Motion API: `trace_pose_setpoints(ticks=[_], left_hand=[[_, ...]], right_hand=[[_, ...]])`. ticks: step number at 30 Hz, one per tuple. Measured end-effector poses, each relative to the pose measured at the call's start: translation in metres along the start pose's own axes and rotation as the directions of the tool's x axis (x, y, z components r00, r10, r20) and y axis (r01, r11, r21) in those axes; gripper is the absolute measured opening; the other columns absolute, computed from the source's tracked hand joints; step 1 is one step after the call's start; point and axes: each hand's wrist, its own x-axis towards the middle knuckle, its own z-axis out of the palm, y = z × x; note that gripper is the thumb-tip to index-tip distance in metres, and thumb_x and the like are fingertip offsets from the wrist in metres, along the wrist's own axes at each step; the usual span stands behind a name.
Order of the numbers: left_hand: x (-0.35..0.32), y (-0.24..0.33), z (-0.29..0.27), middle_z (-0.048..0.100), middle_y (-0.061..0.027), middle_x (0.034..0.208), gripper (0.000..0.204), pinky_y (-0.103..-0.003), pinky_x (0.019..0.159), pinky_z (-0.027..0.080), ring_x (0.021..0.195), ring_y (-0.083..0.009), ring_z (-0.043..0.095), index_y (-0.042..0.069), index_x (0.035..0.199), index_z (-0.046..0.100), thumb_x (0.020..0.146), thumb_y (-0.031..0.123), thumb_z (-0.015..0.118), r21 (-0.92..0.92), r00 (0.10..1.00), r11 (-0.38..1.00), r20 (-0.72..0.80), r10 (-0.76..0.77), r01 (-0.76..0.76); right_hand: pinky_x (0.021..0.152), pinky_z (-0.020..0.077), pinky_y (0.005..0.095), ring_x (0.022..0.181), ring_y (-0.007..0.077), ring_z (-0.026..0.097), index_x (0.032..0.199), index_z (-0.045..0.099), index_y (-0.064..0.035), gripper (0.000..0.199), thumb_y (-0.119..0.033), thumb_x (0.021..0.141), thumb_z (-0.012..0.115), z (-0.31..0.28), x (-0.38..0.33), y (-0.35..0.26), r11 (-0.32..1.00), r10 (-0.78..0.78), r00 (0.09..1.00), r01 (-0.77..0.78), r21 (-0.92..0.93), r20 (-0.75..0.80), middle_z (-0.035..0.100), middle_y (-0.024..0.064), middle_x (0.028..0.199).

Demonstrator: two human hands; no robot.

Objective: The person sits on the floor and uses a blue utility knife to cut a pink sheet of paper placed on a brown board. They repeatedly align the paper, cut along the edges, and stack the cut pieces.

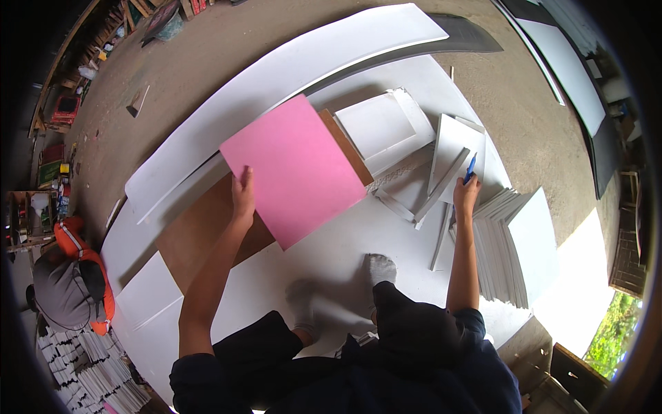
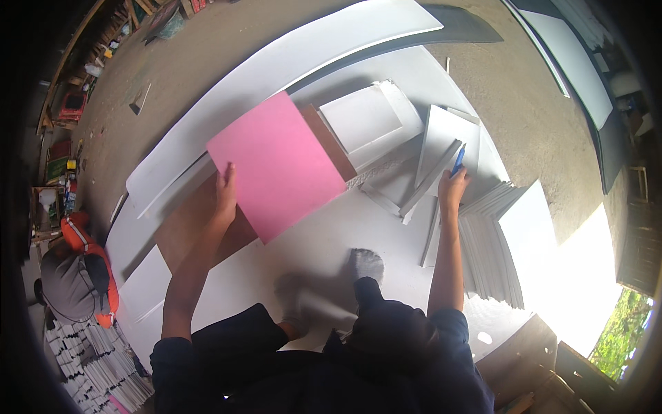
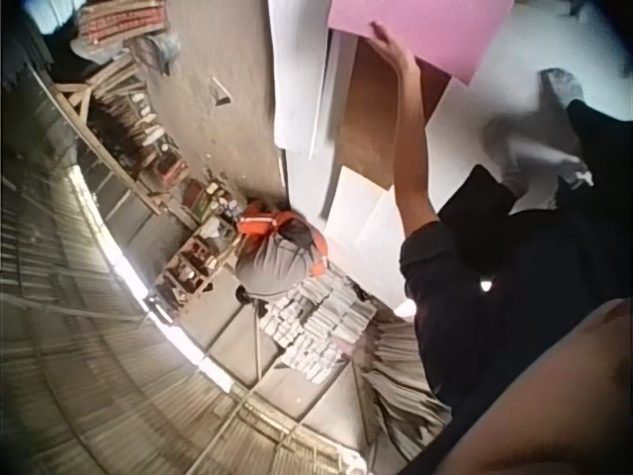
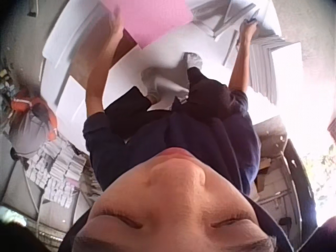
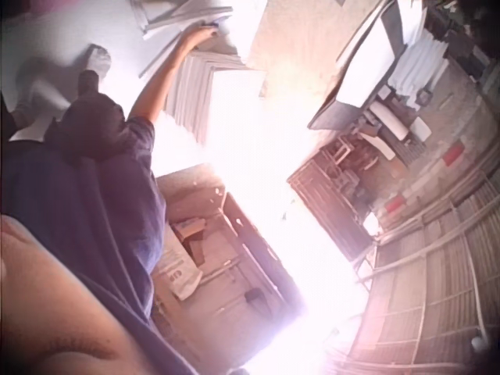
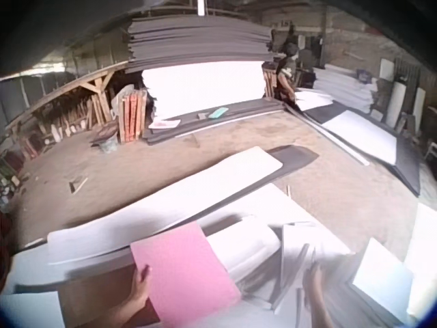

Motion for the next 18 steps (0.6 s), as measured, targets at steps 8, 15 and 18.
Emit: trace_pose_setpoints(ticks=[8, 15, 18], left_hand=[[-0.011, 0.016, 0.204, 0.058, -0.0179, 0.091, 0.046, -0.035, 0.075, 0.043, 0.088, -0.0265, 0.057, -0.002, 0.106, 0.044, 0.084, 0.037, 0.052, 0.113, 0.912, 0.982, 0.399, 0.097, -0.153], [-0.015, 0.022, 0.128, 0.018, -0.0227, 0.137, 0.085, -0.044, 0.105, 0.011, 0.127, -0.0364, 0.017, 0.001, 0.135, 0.015, 0.078, 0.051, 0.053, 0.316, 0.731, 0.91, 0.682, -0.022, -0.268], [0.001, 0.035, 0.02, 0.016, -0.0215, 0.138, 0.082, -0.043, 0.104, 0.016, 0.129, -0.0334, 0.016, 0.002, 0.134, 0.016, 0.078, 0.05, 0.053, 0.454, 0.803, 0.88, 0.572, -0.166, -0.142]], right_hand=[[0.088, 0.0348, 0.0418, 0.102, 0.0412, 0.043, 0.114, 0.043, 0.0044, 0.046, -0.023, 0.079, 0.054, -0.001, -0.004, 0.053, 0.987, 0.14, 0.988, -0.134, -0.09, 0.07, 0.043, 0.0293, 0.109], [0.092, 0.0335, 0.0425, 0.109, 0.0366, 0.038, 0.12, 0.04, -0.0014, 0.046, -0.011, 0.078, 0.056, -0.027, -0.003, 0.024, 0.972, -0.232, 0.972, 0.231, -0.034, -0.032, 0.037, 0.0248, 0.116], [0.085, 0.0432, 0.0339, 0.093, 0.0261, 0.054, 0.12, 0.042, -0.0027, 0.039, -0.011, 0.083, 0.05, -0.043, -0.012, -0.077, 0.925, -0.32, 0.93, 0.265, 0.274, 0.18, 0.043, 0.0173, 0.112]])
